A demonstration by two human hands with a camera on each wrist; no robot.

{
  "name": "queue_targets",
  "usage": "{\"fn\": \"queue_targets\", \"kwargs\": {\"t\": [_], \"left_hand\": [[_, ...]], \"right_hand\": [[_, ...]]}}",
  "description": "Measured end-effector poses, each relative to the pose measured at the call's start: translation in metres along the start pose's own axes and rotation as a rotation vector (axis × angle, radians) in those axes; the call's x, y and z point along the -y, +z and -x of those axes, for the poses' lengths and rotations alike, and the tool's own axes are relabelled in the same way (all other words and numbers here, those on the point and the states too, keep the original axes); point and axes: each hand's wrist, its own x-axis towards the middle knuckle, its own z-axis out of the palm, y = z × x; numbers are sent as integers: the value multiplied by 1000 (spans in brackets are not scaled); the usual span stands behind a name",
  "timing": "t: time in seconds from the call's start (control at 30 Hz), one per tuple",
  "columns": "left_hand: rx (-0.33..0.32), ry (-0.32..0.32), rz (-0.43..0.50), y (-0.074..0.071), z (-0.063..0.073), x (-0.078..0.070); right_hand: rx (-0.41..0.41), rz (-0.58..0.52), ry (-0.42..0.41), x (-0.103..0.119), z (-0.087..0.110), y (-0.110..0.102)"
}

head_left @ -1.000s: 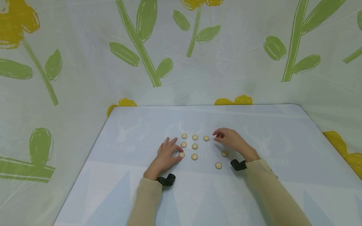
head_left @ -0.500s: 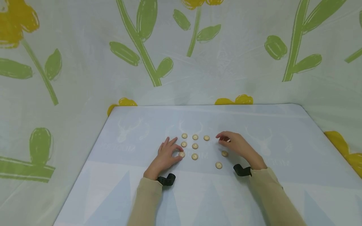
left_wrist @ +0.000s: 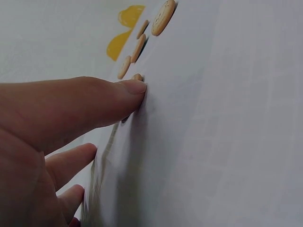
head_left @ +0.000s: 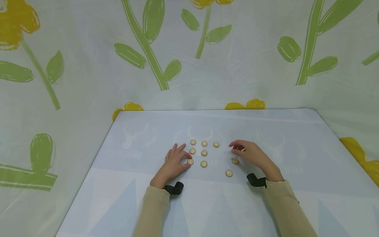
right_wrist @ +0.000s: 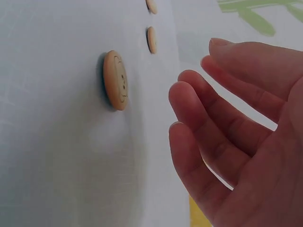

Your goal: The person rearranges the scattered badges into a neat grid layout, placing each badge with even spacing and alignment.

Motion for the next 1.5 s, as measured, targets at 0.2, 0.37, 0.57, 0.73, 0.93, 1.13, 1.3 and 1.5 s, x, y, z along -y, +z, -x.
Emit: {"fn": "queue_targets", "kwargs": {"t": [0.2,0.37,0.57,0.73,0.93,1.13,1.3,1.5], "left_hand": [[2,0,-2,0,-3,-1],[11,-6,-14,2,-3,0],[7,-13,-17,3,0,0],[27,-21,-14,7,5,0],[12,-33,-13,8,9,1],[-3,-7,9,7,7,1],[-9,-6,-1,6,4,2],[-15,-1,-2,4,2,3]], "right_hand": [[38,-32,35,-4,4,0],[95,-22,82,-9,7,2],[138,23,93,-12,11,6],[150,55,87,-11,16,11],[141,74,56,-10,17,15],[141,99,62,-8,14,13],[151,93,87,-7,12,11],[166,88,104,-7,10,12]]}}
